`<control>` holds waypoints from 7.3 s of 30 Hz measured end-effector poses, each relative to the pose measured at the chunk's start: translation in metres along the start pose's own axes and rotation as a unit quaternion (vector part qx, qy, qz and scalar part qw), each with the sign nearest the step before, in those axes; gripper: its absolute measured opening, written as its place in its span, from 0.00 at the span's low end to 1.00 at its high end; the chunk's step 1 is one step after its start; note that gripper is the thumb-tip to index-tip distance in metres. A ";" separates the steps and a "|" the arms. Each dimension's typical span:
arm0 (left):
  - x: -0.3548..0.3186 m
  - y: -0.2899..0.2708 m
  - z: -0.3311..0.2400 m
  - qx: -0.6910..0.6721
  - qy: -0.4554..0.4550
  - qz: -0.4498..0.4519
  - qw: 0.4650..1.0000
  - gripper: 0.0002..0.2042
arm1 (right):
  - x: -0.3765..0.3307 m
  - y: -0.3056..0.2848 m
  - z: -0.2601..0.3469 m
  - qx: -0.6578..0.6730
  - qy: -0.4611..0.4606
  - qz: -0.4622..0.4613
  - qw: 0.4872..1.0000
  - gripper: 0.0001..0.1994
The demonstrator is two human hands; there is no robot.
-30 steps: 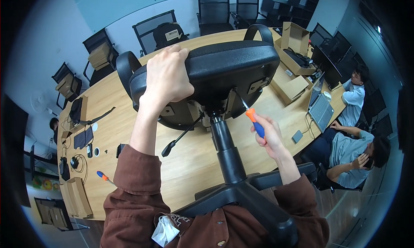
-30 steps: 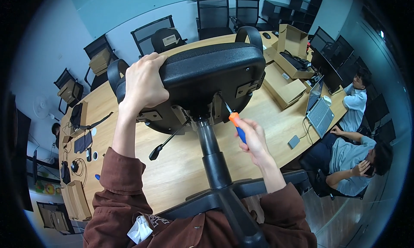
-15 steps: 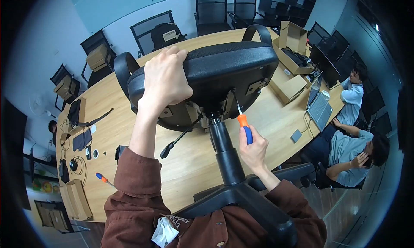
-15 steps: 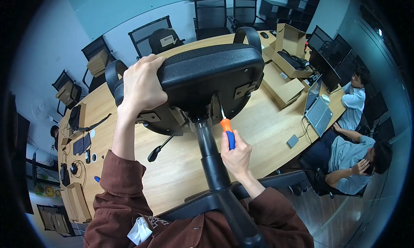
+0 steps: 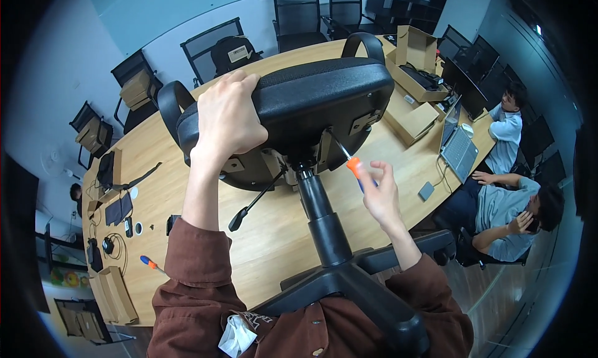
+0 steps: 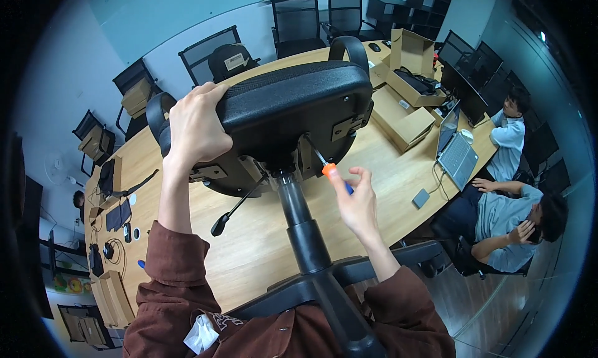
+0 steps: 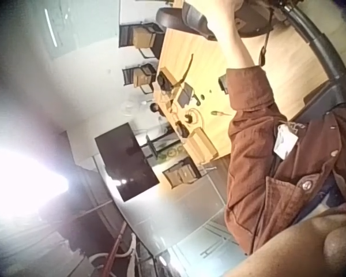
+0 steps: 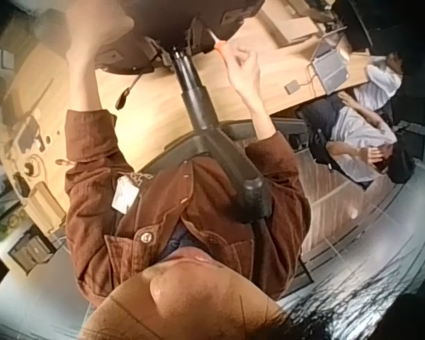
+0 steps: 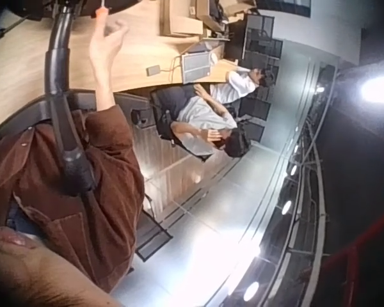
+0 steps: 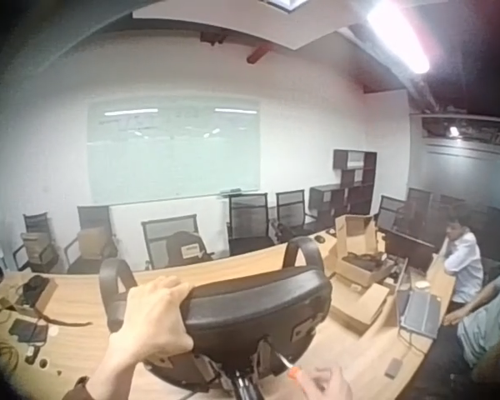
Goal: Use a screwdriver to attach components of an office chair.
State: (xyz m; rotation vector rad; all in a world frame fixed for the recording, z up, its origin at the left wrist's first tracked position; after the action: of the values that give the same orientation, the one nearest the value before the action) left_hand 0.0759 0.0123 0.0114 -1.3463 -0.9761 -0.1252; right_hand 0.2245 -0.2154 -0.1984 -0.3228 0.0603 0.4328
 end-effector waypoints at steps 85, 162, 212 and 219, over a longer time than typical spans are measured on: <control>-0.008 0.002 -0.003 0.015 -0.011 0.017 1.000 0.30 | -0.049 0.004 0.030 -0.192 -0.378 -0.185 0.887 0.13; -0.008 0.005 -0.001 0.007 -0.013 0.000 1.000 0.29 | -0.011 0.037 -0.011 0.075 0.186 0.147 0.969 0.12; -0.007 0.000 -0.008 0.003 -0.007 -0.017 1.000 0.28 | 0.000 0.001 0.031 -0.022 -0.099 -0.022 0.995 0.15; -0.009 -0.005 -0.013 -0.003 0.009 -0.051 0.999 0.20 | 0.003 0.007 -0.005 0.142 0.138 0.060 0.978 0.15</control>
State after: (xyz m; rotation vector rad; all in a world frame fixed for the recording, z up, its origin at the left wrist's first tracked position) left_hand 0.0741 -0.0041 0.0105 -1.2985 -1.0309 -0.2179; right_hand 0.2240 -0.2101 -0.2057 -0.0962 0.4109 0.4907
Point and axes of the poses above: each hand's wrist, its own x-axis towards the middle knuckle, its own y-axis out of the palm, z = x × y, the point moved 10 cm from there along x, towards the middle knuckle, and after that the axes turned 13 degrees about -z, right-handed, at the moved point
